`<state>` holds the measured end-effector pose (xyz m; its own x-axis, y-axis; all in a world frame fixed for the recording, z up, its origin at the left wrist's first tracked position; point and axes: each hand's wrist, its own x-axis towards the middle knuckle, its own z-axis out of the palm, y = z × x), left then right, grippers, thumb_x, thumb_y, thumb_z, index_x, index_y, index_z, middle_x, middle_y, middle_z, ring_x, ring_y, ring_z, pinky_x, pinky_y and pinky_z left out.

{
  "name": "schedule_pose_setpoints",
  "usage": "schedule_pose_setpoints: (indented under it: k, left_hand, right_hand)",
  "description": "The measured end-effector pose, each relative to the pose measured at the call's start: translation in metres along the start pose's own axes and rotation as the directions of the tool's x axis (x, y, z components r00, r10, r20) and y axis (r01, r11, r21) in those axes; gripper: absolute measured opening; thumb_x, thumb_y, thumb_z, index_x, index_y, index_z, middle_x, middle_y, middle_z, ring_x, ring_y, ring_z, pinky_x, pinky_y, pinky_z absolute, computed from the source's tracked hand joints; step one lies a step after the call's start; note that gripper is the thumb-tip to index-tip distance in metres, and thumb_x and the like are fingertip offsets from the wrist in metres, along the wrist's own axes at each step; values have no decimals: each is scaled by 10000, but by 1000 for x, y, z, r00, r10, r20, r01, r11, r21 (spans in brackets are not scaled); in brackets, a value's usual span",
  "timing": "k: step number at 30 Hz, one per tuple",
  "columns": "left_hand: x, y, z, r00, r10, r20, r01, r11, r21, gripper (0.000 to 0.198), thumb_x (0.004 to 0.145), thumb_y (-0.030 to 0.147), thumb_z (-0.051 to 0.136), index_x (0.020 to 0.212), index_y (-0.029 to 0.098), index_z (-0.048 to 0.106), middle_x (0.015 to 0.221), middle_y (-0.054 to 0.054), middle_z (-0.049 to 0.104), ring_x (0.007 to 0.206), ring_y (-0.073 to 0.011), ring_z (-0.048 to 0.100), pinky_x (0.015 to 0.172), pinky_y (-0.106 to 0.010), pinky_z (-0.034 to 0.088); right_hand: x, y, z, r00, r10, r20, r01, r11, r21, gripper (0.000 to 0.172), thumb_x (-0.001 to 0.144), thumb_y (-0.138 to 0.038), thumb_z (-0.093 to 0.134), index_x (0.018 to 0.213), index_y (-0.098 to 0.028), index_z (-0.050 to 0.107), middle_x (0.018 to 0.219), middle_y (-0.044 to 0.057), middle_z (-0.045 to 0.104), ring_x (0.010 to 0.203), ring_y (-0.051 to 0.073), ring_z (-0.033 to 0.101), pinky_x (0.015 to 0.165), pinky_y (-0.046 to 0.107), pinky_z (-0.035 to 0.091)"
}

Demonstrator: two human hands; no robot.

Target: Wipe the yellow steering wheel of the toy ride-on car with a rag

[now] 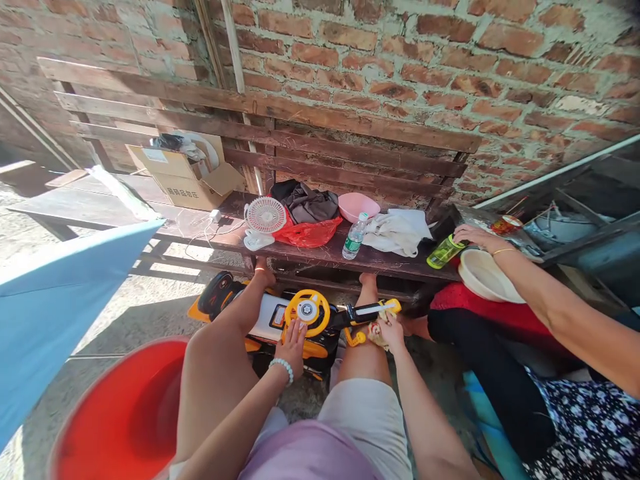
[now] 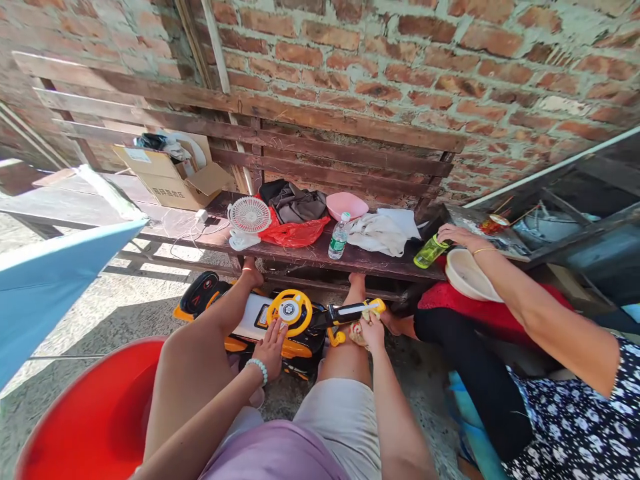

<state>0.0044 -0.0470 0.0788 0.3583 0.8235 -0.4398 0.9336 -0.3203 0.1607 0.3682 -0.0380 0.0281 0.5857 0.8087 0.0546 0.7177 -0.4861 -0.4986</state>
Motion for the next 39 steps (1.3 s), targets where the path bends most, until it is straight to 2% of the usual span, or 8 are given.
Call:
schedule_pose_setpoints:
  k: [3, 6, 10, 13, 18, 28, 34, 39]
  left_hand:
    - [1, 2, 1, 1000, -3, -8, 3, 1000, 31, 912, 871, 129, 481, 1715, 134, 137, 1788, -107, -24, 1670, -332, 14, 1222, -535, 399]
    - [2, 2, 3, 1000, -4, -8, 4, 999, 43, 937, 856, 139, 523, 1715, 140, 150, 1789, -107, -24, 1669, -342, 20, 1210, -531, 417]
    - [3, 0, 4, 1000, -3, -8, 4, 999, 50, 943, 849, 129, 523, 1715, 143, 151, 1792, -111, -11, 1668, -348, 27, 1201, -548, 428]
    - [3, -4, 1, 1000, 12, 11, -12, 999, 34, 935, 858, 124, 498, 1718, 156, 132, 1794, -89, -36, 1669, -342, 12, 1218, -567, 406]
    - [-1, -6, -7, 999, 9, 51, -10, 1000, 19, 925, 874, 124, 470, 1721, 192, 103, 1792, -64, -69, 1672, -316, -1, 1238, -586, 373]
    - [-1, -5, -3, 999, 9, 36, -10, 999, 39, 902, 889, 106, 452, 1720, 186, 109, 1792, -74, -53, 1674, -291, 6, 1242, -556, 377]
    - [0, -2, -2, 999, -4, 34, 3, 999, 51, 908, 889, 114, 491, 1720, 162, 130, 1792, -106, -44, 1674, -294, 21, 1244, -531, 381]
    - [-1, -3, -1, 1000, -8, 22, 7, 999, 36, 907, 885, 109, 477, 1722, 180, 134, 1796, -87, -37, 1672, -303, 9, 1244, -544, 378]
  right_hand:
    - [-8, -25, 5, 970, 17, 244, 18, 990, -140, 605, 893, -314, 538, 1474, -173, 628, 1293, 168, 674, 1121, 311, 658, 1004, 395, 475]
    - [-20, -44, -3, 883, -30, 467, 185, 939, -290, 620, 945, -256, 540, 1564, -239, 540, 1426, 172, 579, 1157, 315, 637, 1006, 400, 465]
    - [-33, -49, -16, 832, -128, 540, 331, 895, -298, 700, 917, -243, 644, 1592, -355, 495, 1485, 128, 522, 1246, 320, 579, 998, 376, 471]
    - [-29, -41, -20, 845, -120, 521, 337, 876, -345, 667, 956, -255, 581, 1601, -386, 477, 1473, 116, 529, 1253, 298, 570, 975, 362, 494]
    - [-11, -33, -18, 908, -8, 419, 198, 890, -412, 590, 1006, -245, 449, 1579, -367, 519, 1521, 106, 500, 1255, 262, 587, 985, 340, 504]
    - [-17, -21, -5, 942, 97, 323, 2, 956, -293, 620, 1004, -278, 375, 1612, -306, 491, 1496, 110, 558, 1240, 247, 657, 1038, 319, 507]
    - [1, -10, -9, 932, 146, 331, -44, 954, -298, 637, 1007, -300, 413, 1643, -285, 437, 1592, 124, 484, 1271, 270, 643, 1067, 339, 490]
    - [9, -19, -7, 923, 236, 303, -116, 923, -366, 657, 1006, -295, 427, 1659, -342, 375, 1512, 140, 506, 1255, 291, 638, 1037, 391, 500]
